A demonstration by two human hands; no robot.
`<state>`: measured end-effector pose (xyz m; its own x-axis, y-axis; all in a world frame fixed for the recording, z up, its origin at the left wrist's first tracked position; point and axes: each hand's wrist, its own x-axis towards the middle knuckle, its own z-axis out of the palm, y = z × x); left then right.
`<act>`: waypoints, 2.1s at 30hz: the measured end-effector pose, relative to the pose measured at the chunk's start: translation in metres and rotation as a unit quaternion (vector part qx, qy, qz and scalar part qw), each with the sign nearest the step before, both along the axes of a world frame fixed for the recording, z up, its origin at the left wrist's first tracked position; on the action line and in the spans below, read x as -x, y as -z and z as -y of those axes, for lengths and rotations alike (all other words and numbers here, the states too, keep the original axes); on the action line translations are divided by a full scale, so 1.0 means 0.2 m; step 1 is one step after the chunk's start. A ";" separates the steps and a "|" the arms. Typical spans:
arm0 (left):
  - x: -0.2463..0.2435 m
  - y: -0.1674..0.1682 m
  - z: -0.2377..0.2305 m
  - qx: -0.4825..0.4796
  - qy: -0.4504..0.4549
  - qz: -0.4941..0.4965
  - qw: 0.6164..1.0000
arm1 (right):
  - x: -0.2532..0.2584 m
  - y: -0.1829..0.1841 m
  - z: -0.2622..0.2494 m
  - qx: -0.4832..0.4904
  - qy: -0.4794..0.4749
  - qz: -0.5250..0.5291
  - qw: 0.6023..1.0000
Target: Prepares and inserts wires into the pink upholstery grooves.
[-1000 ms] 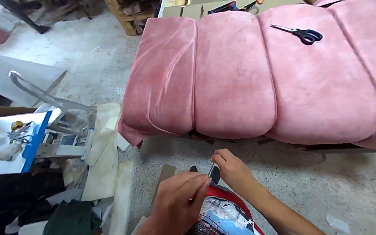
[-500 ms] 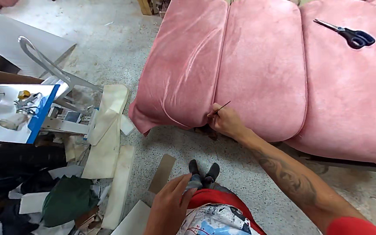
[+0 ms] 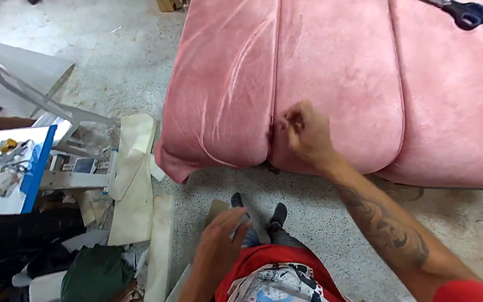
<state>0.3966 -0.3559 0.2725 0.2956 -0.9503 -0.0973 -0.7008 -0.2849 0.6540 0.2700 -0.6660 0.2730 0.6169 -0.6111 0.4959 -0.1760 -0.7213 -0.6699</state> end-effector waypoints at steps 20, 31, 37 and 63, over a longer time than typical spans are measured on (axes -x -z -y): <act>-0.84 0.00 1.83 0.065 0.120 0.197 0.971 | -0.34 0.05 0.13 -0.002 0.166 0.004 0.986; -0.82 0.01 1.82 0.062 0.106 0.235 0.964 | -0.19 0.02 -0.16 -0.108 0.185 -0.064 0.975; -0.85 0.02 1.85 0.071 0.094 0.218 0.969 | -0.49 -0.06 0.55 -0.053 0.159 -0.097 0.981; -0.85 0.03 1.88 0.081 0.010 0.136 0.987 | -0.03 0.18 -0.41 -0.132 0.157 -0.015 0.979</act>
<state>0.5665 -0.7327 0.2667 0.2703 -0.9531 0.1363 -0.8609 -0.1759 0.4774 0.2765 -0.5831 0.2365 0.3902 -0.8770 0.2803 -0.3840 -0.4317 -0.8162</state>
